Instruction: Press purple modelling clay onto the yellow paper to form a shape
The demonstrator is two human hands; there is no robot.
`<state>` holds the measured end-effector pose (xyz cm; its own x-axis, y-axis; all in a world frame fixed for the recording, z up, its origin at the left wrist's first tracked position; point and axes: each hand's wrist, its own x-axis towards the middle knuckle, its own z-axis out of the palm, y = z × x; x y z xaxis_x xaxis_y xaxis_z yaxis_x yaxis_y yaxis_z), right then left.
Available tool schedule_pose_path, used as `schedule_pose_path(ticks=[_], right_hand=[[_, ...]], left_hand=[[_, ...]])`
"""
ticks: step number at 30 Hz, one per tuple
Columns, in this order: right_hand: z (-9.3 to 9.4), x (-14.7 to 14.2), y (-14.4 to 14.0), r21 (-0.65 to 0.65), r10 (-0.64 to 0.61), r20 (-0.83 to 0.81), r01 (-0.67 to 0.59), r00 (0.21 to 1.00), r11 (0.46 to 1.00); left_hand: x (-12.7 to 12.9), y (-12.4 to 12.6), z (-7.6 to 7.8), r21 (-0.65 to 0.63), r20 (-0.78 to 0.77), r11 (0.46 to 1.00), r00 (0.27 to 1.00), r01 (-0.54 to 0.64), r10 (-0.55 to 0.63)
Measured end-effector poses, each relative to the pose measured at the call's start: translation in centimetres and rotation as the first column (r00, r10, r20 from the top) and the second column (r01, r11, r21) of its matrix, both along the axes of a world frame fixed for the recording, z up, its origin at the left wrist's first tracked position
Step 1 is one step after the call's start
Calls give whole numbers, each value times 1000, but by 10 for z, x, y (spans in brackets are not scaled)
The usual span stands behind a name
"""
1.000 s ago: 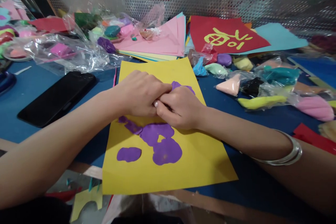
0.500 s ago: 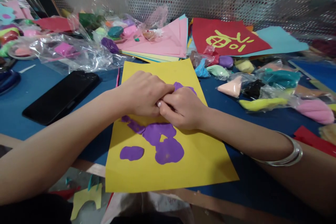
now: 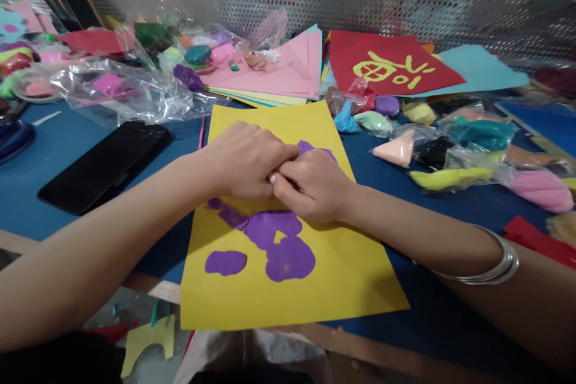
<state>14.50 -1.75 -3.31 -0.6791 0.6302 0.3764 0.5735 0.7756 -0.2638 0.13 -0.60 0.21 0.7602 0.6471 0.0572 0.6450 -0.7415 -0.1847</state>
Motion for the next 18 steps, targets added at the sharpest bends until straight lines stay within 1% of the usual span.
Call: schedule_pose_path(ticks=[8, 18], right_hand=[[0, 0, 0, 10, 7, -12, -7, 1000, 1000], [-1, -1, 0, 14, 14, -25, -14, 1000, 1000]], left_hand=[[0, 0, 0, 10, -13, 1000, 1000, -3, 3], [1, 1, 1, -19, -18, 1000, 1000, -2, 2]])
